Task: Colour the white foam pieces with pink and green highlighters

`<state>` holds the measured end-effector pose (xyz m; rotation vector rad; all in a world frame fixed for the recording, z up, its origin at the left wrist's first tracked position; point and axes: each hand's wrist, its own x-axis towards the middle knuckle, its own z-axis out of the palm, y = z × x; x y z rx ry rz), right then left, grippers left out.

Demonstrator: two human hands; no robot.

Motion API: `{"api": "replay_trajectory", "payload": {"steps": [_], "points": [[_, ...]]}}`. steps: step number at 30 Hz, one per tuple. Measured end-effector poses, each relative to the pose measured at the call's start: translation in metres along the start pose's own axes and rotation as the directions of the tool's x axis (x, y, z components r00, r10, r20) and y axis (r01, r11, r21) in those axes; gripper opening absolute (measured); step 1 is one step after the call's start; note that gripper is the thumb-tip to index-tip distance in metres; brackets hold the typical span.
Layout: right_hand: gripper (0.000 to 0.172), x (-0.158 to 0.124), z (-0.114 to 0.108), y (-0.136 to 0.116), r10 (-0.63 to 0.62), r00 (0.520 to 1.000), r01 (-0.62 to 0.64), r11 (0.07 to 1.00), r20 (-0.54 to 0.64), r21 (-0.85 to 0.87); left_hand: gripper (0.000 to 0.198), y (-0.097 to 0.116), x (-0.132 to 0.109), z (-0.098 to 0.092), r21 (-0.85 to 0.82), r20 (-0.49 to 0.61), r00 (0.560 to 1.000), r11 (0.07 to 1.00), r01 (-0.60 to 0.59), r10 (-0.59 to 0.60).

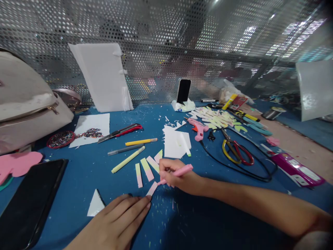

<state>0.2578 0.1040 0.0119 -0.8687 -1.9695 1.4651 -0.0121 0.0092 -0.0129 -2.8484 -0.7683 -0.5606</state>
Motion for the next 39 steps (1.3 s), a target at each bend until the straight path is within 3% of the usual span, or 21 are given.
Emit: {"api": "replay_trajectory", "payload": {"steps": [3,15,20,21,22,23,24,25,30,31,32,33,36,39], "points": [[0.025,0.000,0.000,0.000,-0.002,1.000,0.003,0.998,0.017,-0.068,0.055,0.000,-0.001,0.002,0.001,0.005,1.000,1.000,0.003,-0.003],[0.020,0.000,0.000,0.000,0.020,0.999,-0.021,0.999,-0.030,-0.025,0.052,0.001,-0.005,0.008,-0.026,0.023,1.000,0.999,0.021,-0.021],[0.019,0.000,0.000,-0.001,-0.002,1.000,0.002,0.994,0.004,-0.110,0.055,0.000,0.002,-0.002,0.001,0.007,1.000,1.000,0.008,-0.008],[0.018,0.000,0.000,-0.002,0.002,1.000,-0.003,0.996,-0.017,-0.088,0.053,0.000,0.004,-0.005,0.009,0.061,0.998,1.000,-0.008,0.007],[0.019,0.000,0.000,-0.002,0.007,1.000,-0.009,0.998,-0.028,-0.058,0.052,-0.001,0.006,-0.007,0.012,0.051,0.999,1.000,0.001,-0.001],[0.019,0.000,0.000,-0.002,0.009,1.000,-0.010,0.999,-0.022,-0.034,0.052,-0.001,0.007,-0.009,-0.001,-0.037,0.999,1.000,0.007,-0.007],[0.020,0.000,0.000,-0.003,0.007,1.000,-0.007,1.000,-0.002,-0.029,0.051,-0.001,0.008,-0.009,-0.002,-0.032,0.999,1.000,0.007,-0.008],[0.021,0.000,0.000,-0.003,0.002,1.000,-0.001,0.999,0.022,-0.042,0.050,-0.001,0.008,-0.010,0.006,0.045,0.999,1.000,-0.008,0.008],[0.021,0.000,0.000,-0.001,0.020,1.000,-0.021,0.999,-0.020,-0.032,0.052,-0.001,0.005,-0.007,-0.014,-0.026,1.000,1.000,0.014,-0.014],[0.021,0.000,0.000,0.000,0.021,1.000,-0.021,1.000,-0.017,-0.008,0.052,-0.001,0.004,-0.006,-0.013,0.064,0.998,1.000,0.003,-0.002],[0.021,0.000,0.000,0.001,0.016,1.000,-0.016,1.000,0.000,-0.003,0.054,0.000,0.003,-0.005,-0.022,0.085,0.996,1.000,-0.001,0.003],[0.021,0.000,0.000,0.001,0.006,1.000,-0.006,1.000,0.025,-0.018,0.056,0.000,0.002,-0.003,-0.027,0.010,1.000,1.000,0.008,-0.008],[0.021,0.000,-0.001,0.002,-0.020,0.999,0.025,0.996,0.048,-0.091,0.057,0.000,-0.002,0.003,-0.038,0.028,0.999,0.999,0.022,-0.021],[0.022,-0.001,-0.001,0.000,0.011,1.000,-0.011,0.999,0.006,-0.040,0.055,0.001,-0.005,0.006,-0.056,0.039,0.999,0.998,0.031,-0.029]]}}
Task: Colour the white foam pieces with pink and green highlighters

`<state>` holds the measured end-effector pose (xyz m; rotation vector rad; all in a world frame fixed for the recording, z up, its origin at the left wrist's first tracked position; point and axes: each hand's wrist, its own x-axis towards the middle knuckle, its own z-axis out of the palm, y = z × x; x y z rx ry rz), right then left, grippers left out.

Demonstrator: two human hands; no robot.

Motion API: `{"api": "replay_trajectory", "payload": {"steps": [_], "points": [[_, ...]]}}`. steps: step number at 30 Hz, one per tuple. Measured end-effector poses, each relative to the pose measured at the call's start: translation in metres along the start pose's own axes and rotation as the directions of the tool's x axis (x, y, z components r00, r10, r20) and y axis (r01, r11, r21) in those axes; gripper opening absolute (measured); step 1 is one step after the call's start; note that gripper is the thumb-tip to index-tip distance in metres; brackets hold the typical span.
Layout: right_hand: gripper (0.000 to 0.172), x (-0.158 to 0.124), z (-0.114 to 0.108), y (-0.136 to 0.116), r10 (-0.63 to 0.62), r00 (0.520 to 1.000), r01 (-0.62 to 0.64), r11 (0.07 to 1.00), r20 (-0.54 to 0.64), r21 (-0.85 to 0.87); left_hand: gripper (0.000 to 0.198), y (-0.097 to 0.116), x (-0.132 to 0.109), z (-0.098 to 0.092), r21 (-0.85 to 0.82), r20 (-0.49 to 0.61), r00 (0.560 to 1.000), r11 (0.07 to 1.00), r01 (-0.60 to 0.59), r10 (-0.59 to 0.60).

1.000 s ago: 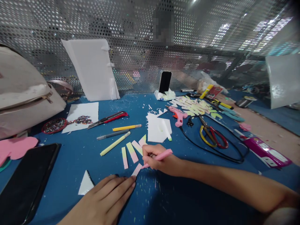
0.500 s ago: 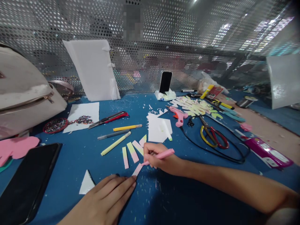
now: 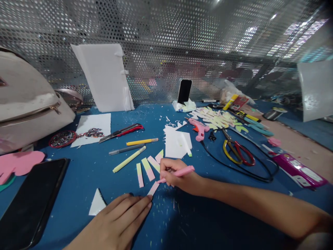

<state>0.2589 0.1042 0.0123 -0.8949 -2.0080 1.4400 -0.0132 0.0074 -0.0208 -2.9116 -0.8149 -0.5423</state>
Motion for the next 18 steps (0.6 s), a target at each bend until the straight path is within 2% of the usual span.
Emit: {"api": "replay_trajectory", "payload": {"steps": [4,8,11,15,18], "points": [[0.020,0.0006,0.0000,-0.0018,-0.033,0.998,0.035,0.999,0.045,-0.040,0.055,0.0011,0.0002,-0.0018,0.001,-0.006,1.000,1.000,0.000,0.000],[0.020,0.0011,0.0004,-0.0021,0.006,1.000,-0.006,1.000,-0.001,0.001,0.056,0.0014,0.0017,-0.0039,0.009,-0.023,1.000,1.000,-0.002,0.002],[0.019,0.0012,0.0007,-0.0019,-0.032,0.999,0.033,0.999,0.037,-0.033,0.055,0.0011,0.0010,-0.0026,0.015,-0.027,1.000,1.000,-0.003,0.004],[0.019,0.0014,0.0008,-0.0013,0.008,1.000,-0.008,1.000,0.002,-0.028,0.053,0.0005,-0.0004,-0.0012,-0.004,0.003,1.000,1.000,0.000,0.000],[0.019,0.0017,0.0007,-0.0015,-0.026,0.999,0.027,0.999,0.032,-0.034,0.055,0.0005,-0.0005,-0.0020,-0.005,-0.001,1.000,1.000,0.005,-0.005]]}}
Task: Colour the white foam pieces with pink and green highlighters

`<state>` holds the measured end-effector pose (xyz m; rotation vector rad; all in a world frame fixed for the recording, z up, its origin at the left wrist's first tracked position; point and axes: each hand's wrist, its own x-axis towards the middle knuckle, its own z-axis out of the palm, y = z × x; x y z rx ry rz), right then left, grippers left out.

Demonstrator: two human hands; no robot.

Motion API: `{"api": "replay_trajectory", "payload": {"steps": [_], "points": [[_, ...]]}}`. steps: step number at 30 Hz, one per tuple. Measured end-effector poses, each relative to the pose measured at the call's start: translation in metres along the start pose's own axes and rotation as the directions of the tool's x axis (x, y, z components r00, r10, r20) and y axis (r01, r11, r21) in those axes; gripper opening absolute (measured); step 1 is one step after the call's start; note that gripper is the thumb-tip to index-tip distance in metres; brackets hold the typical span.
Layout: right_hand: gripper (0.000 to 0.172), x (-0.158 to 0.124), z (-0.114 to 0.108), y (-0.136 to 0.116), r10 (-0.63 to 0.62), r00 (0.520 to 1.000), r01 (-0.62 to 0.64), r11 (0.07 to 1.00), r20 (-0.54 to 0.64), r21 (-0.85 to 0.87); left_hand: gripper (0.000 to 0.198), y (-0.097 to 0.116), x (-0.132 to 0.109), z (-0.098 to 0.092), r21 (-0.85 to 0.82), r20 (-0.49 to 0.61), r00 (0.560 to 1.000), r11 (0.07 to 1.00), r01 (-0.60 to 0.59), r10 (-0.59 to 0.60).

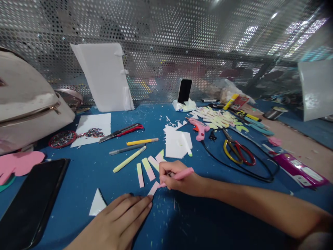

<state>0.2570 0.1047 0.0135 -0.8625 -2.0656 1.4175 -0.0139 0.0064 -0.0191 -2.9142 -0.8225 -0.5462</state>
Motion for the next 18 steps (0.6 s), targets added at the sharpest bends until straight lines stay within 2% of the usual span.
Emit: {"api": "replay_trajectory", "payload": {"steps": [4,9,13,15,18], "points": [[0.020,-0.0001,-0.0001,-0.0009,0.011,0.999,-0.011,1.000,-0.035,0.005,0.056,0.0003,-0.0004,-0.0002,-0.010,0.003,1.000,1.000,0.004,-0.004],[0.019,-0.0010,-0.0004,0.0006,-0.016,1.000,0.017,0.999,0.013,-0.041,0.058,-0.0004,-0.0017,0.0025,-0.023,0.014,1.000,1.000,0.004,-0.004],[0.020,-0.0011,-0.0010,0.0011,0.010,1.000,-0.010,0.999,-0.002,0.045,0.056,0.0000,-0.0007,0.0024,-0.009,-0.002,1.000,1.000,0.002,-0.002],[0.018,-0.0009,-0.0009,0.0004,0.004,1.000,-0.004,1.000,0.027,0.012,0.055,0.0002,0.0003,0.0014,0.008,-0.016,1.000,1.000,-0.007,0.007],[0.016,-0.0004,-0.0006,-0.0012,-0.007,1.000,0.008,0.999,0.010,-0.053,0.053,0.0001,0.0009,0.0004,0.016,-0.022,1.000,1.000,-0.007,0.007]]}}
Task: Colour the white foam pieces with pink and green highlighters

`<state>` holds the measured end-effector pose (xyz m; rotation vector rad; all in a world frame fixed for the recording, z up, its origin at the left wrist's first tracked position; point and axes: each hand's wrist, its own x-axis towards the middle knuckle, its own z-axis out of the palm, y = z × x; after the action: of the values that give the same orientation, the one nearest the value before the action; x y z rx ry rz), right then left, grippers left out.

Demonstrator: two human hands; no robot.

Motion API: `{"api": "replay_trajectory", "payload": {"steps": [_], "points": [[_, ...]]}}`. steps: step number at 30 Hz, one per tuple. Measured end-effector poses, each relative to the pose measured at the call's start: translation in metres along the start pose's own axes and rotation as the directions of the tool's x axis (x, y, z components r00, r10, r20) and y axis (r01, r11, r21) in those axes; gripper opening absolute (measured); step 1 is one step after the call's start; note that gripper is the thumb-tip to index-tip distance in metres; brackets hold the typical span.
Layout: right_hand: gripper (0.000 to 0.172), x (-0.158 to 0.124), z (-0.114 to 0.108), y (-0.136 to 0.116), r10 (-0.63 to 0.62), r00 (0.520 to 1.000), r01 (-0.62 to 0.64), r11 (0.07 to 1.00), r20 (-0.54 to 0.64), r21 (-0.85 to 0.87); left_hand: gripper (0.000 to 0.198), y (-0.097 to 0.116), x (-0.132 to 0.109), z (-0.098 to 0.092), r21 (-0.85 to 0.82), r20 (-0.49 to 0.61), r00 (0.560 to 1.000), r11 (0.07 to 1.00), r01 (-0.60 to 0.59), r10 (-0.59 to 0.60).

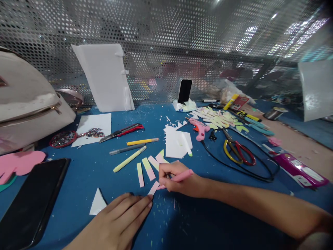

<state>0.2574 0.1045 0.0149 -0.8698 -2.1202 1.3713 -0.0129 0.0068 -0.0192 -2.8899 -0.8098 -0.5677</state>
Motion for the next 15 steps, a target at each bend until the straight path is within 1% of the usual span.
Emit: {"api": "replay_trajectory", "payload": {"steps": [3,4,6,8,10,11,13,15], "points": [[0.017,0.0000,0.0000,-0.0006,0.014,1.000,-0.014,0.997,-0.009,0.080,0.056,-0.0004,-0.0010,0.0010,-0.023,0.019,1.000,1.000,0.011,-0.011],[0.017,-0.0001,0.0001,-0.0003,0.011,1.000,-0.011,0.997,0.003,0.080,0.057,-0.0005,-0.0014,0.0015,-0.031,0.019,1.000,0.999,0.012,-0.012],[0.016,-0.0004,0.0004,0.0009,0.004,1.000,-0.005,1.000,0.017,0.025,0.059,-0.0007,-0.0019,0.0017,-0.032,0.022,1.000,0.999,0.009,-0.008],[0.016,-0.0006,0.0008,0.0022,0.026,1.000,-0.026,1.000,-0.017,0.000,0.059,-0.0008,-0.0015,0.0006,-0.031,0.012,1.000,1.000,0.006,-0.005],[0.018,-0.0006,0.0008,0.0029,0.064,0.996,-0.060,0.996,-0.060,0.059,0.058,-0.0009,-0.0004,-0.0013,-0.023,0.022,1.000,1.000,0.001,0.000],[0.018,-0.0005,0.0006,0.0029,0.072,0.996,-0.067,0.994,-0.059,0.084,0.058,-0.0011,0.0002,-0.0021,-0.017,0.027,1.000,1.000,-0.006,0.006],[0.019,-0.0004,0.0001,0.0023,0.054,0.998,-0.053,0.997,-0.025,0.058,0.057,-0.0015,0.0013,-0.0031,-0.006,0.018,1.000,1.000,-0.011,0.011],[0.020,-0.0004,-0.0003,0.0011,0.031,0.999,-0.031,1.000,-0.021,-0.002,0.057,-0.0017,0.0018,-0.0029,-0.004,0.003,1.000,1.000,-0.017,0.017]]}}
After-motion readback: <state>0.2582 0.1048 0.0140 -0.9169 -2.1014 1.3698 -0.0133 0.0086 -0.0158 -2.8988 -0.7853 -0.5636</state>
